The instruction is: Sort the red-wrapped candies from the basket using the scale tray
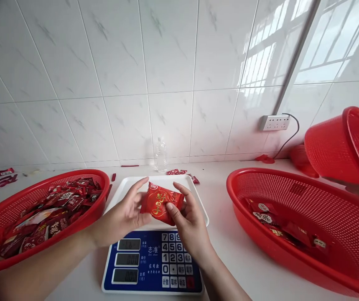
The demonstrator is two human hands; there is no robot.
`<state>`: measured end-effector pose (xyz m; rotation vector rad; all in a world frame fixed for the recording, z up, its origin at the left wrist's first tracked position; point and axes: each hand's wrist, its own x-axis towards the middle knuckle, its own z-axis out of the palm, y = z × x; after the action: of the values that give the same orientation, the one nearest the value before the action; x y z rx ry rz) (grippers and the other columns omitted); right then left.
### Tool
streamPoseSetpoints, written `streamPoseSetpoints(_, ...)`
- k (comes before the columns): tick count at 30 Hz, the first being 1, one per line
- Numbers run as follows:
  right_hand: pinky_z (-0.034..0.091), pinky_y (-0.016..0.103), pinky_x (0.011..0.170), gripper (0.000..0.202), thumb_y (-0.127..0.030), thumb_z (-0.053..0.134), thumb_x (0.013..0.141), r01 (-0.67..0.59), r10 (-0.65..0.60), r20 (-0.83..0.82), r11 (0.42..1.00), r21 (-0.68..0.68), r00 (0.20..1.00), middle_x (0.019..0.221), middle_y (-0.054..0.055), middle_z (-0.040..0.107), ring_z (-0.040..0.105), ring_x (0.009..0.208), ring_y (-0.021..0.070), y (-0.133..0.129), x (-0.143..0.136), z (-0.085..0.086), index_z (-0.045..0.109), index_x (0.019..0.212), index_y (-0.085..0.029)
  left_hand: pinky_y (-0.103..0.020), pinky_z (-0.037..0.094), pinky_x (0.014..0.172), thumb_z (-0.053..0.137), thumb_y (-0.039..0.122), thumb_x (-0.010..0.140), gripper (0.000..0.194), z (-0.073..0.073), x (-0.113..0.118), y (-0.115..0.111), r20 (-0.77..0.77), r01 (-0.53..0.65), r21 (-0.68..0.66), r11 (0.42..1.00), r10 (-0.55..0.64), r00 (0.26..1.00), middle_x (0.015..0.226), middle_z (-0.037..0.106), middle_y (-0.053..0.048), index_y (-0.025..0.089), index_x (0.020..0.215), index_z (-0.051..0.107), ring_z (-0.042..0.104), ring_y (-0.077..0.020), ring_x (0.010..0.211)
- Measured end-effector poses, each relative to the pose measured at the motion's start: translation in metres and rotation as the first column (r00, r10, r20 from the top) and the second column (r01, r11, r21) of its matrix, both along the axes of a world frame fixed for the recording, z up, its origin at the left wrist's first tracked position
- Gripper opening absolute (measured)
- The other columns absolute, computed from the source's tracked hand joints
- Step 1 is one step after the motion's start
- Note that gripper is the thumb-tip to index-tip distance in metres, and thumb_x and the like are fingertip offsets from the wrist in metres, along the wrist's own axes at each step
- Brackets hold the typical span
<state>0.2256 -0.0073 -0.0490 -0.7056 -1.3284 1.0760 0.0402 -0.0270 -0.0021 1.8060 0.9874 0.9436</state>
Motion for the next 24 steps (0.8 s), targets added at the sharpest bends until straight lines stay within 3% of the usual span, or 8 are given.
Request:
streamPoseSetpoints(3, 0.061, 0.035, 0.068, 0.047, -0.044, 0.061, 0.088, 0.018, -0.022, 0.080, 0.999, 0.049, 0.997, 0.082, 0.001, 0.069, 0.069, 0.074, 0.0175, -0.001, -0.001, -0.003, 0.049, 0.129, -0.026, -0.032, 0.055, 0.064, 0.056, 0.039, 0.091, 0.046, 0.003, 0.004, 0.005, 0.102, -0.015, -0.155, 0.988, 0.031, 0.994, 0.097, 0.067, -0.011, 0.015, 0.128, 0.044, 0.061, -0.0121, 0.062)
streamPoseSetpoints(6, 0.060, 0.032, 0.061, 0.047, -0.043, 0.055, 0.092, 0.072, -0.090, 0.165, 0.992, 0.107, 0.982, 0.078, 0.001, 0.067, 0.067, 0.067, 0.0158, 0.000, -0.003, -0.009, 0.045, 0.134, -0.026, -0.028, 0.051, 0.056, 0.057, 0.037, 0.090, 0.031, 0.004, 0.007, 0.008, 0.051, -0.088, -0.114, 0.990, 0.095, 0.994, 0.094, 0.067, -0.008, 0.016, 0.112, 0.051, 0.050, -0.0066, 0.051)
streamPoseSetpoints(8, 0.062, 0.035, 0.067, 0.054, -0.042, 0.052, 0.094, 0.114, -0.150, 0.203, 0.977, 0.179, 0.968, 0.093, 0.005, 0.069, 0.070, 0.079, 0.0190, 0.004, -0.003, -0.013, 0.035, 0.143, -0.029, -0.033, 0.054, 0.065, 0.055, 0.038, 0.092, 0.037, 0.004, 0.005, 0.009, 0.024, -0.145, -0.076, 0.987, 0.147, 0.989, 0.099, 0.068, -0.010, 0.018, 0.122, 0.045, 0.060, -0.0119, 0.061)
streamPoseSetpoints(10, 0.060, 0.044, 0.083, 0.063, -0.040, 0.050, 0.095, 0.211, -0.294, 0.277, 0.932, 0.294, 0.915, 0.127, 0.013, 0.061, 0.065, 0.109, 0.0269, 0.009, -0.001, -0.016, 0.023, 0.150, -0.031, -0.042, 0.053, 0.087, 0.054, 0.039, 0.092, 0.054, 0.004, -0.002, 0.013, -0.046, -0.209, -0.025, 0.978, 0.207, 0.977, 0.119, 0.064, -0.017, 0.021, 0.138, 0.030, 0.067, -0.0226, 0.095)
streamPoseSetpoints(13, 0.045, 0.058, 0.102, 0.060, -0.037, 0.047, 0.097, 0.288, -0.565, 0.464, 0.791, 0.540, 0.682, 0.152, 0.015, 0.038, 0.036, 0.140, 0.0353, 0.014, 0.002, -0.019, 0.024, 0.152, -0.031, -0.052, 0.032, 0.112, 0.053, 0.040, 0.092, 0.074, 0.006, -0.020, 0.017, -0.265, -0.293, 0.109, 0.950, 0.312, 0.912, 0.154, 0.032, -0.021, 0.024, 0.149, 0.010, 0.033, -0.0304, 0.142)
streamPoseSetpoints(15, 0.036, 0.065, 0.107, 0.053, -0.038, 0.042, 0.099, 0.156, -0.633, 0.573, 0.730, 0.666, 0.520, 0.151, 0.011, 0.042, 0.027, 0.144, 0.0361, 0.013, 0.001, -0.022, 0.031, 0.150, -0.031, -0.052, 0.021, 0.117, 0.050, 0.040, 0.092, 0.073, 0.008, -0.033, 0.018, -0.396, -0.317, 0.198, 0.928, 0.371, 0.840, 0.160, 0.019, -0.019, 0.020, 0.151, 0.009, 0.017, -0.0294, 0.148)
streamPoseSetpoints(18, 0.027, 0.071, 0.109, 0.052, -0.050, 0.042, 0.097, -0.088, -0.617, 0.691, 0.719, 0.690, 0.377, 0.144, 0.008, 0.052, 0.031, 0.141, 0.0370, 0.007, -0.004, -0.025, 0.042, 0.145, -0.029, -0.050, 0.016, 0.119, 0.045, 0.041, 0.093, 0.069, 0.013, -0.056, 0.015, -0.500, -0.332, 0.254, 0.908, 0.417, 0.759, 0.162, 0.016, -0.015, 0.020, 0.151, 0.014, 0.015, -0.0289, 0.149)
streamPoseSetpoints(24, 0.026, 0.072, 0.107, 0.054, -0.055, 0.032, 0.099, -0.098, -0.632, 0.705, 0.718, 0.689, 0.322, 0.124, 0.012, 0.068, 0.052, 0.127, 0.0373, 0.001, -0.006, -0.030, 0.059, 0.130, -0.020, -0.047, 0.030, 0.113, 0.041, 0.044, 0.094, 0.058, 0.027, -0.125, 0.008, -0.591, -0.499, 0.170, 0.850, 0.493, 0.638, 0.157, 0.035, -0.008, 0.030, 0.149, 0.026, 0.036, -0.0290, 0.141)
